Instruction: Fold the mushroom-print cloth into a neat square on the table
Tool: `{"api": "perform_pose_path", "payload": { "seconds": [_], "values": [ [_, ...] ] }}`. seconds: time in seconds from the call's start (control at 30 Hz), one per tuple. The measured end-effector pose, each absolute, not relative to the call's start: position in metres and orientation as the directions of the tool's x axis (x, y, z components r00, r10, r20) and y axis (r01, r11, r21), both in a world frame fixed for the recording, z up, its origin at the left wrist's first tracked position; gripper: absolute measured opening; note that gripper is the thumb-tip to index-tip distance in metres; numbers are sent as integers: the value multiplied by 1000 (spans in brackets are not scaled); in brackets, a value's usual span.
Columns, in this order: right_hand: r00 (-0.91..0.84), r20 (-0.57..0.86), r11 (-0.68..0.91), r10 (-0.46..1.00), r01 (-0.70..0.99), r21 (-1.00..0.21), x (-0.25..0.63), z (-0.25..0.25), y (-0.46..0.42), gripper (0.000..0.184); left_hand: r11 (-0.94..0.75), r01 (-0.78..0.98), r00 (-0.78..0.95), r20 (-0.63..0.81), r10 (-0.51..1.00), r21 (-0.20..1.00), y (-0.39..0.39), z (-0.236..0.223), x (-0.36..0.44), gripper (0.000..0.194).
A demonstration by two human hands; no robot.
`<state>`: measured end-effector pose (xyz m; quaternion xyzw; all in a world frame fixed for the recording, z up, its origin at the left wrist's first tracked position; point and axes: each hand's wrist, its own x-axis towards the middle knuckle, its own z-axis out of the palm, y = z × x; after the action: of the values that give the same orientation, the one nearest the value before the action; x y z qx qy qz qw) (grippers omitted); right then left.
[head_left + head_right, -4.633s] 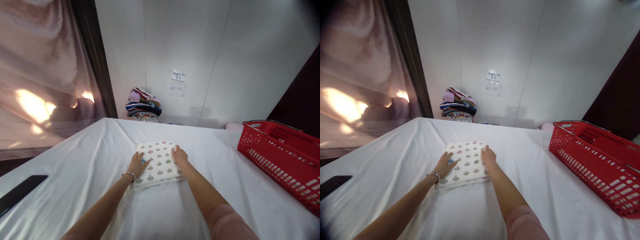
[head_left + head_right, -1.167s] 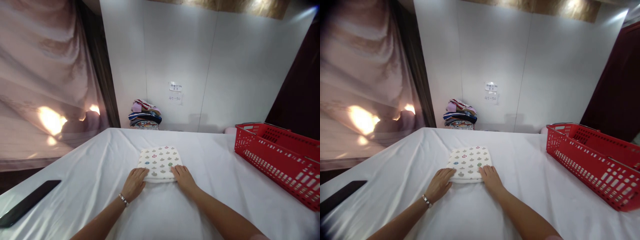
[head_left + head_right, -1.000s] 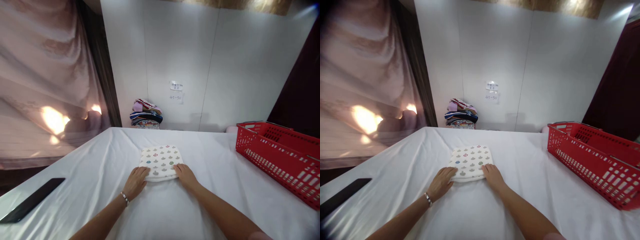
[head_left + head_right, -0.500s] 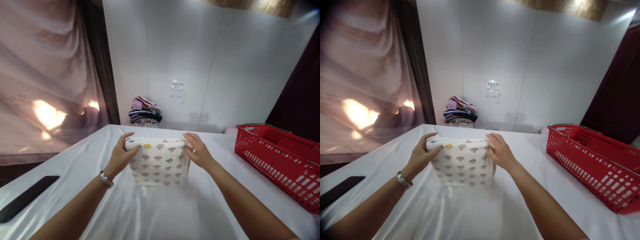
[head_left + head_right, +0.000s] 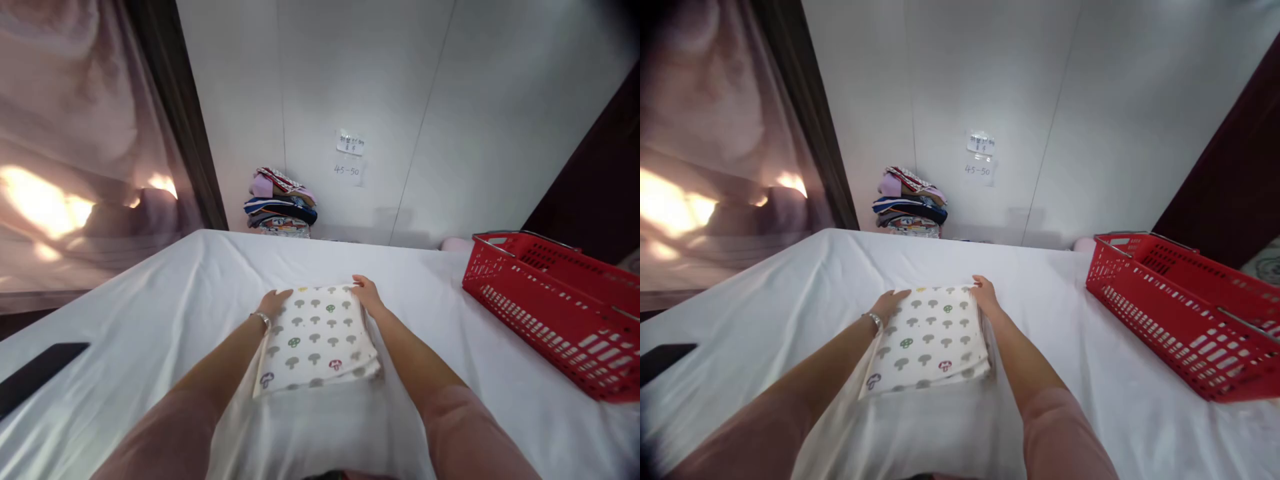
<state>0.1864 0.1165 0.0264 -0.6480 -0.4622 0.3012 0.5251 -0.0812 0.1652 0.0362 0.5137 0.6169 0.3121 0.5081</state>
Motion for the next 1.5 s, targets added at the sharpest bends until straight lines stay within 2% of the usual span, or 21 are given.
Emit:
{"api": "perform_pose_path", "payload": {
  "seconds": [0.3, 0.43, 0.6, 0.67, 0.77, 0.83, 0.97, 1.1, 1.27, 1.4, 1.5],
  "values": [
    [374, -57, -127, 926, 163, -978, 199, -4, 136, 44, 161, 611, 1, -205, 979, 775, 189, 16, -81, 51],
    [361, -166, -218, 918, 108, -970, 205, -6, 125, 52, 36, 723, 22, -75, 997, 690, 183, 12, -85, 60],
    [338, -235, -274, 911, 73, -959, 212, 2, 92, 53, -259, 769, 213, 149, 966, 585, 156, 15, -95, 57],
    [342, -229, -269, 911, 74, -960, 213, 3, 77, 44, -413, 752, 331, 246, 911, 513, 139, 22, -89, 50],
    [353, -212, -264, 911, 107, -958, 214, 3, 57, 23, -602, 662, 514, 314, 798, 446, 111, 38, -61, 36],
    [343, -211, -271, 915, 137, -953, 212, 4, 46, 13, -641, 611, 588, 275, 760, 464, 95, 46, -37, 30],
    [294, -227, -285, 928, 172, -943, 205, 6, 30, 8, -595, 629, 644, 92, 759, 500, 73, 52, 8, 27],
    [261, -265, -315, 928, 174, -933, 200, 4, 21, 5, -546, 698, 618, -5, 786, 463, 62, 50, 34, 31],
    [260, -293, -343, 920, 176, -923, 202, -3, 19, 14, -438, 817, 523, -163, 837, 374, 57, 51, 53, 42],
    [258, -307, -357, 916, 177, -917, 204, -6, 20, 13, -416, 860, 484, -212, 849, 297, 59, 51, 65, 51],
    [243, -304, -349, 921, 172, -921, 205, -5, 20, 11, -404, 873, 470, -248, 847, 274, 62, 51, 70, 48]
  ]
}}
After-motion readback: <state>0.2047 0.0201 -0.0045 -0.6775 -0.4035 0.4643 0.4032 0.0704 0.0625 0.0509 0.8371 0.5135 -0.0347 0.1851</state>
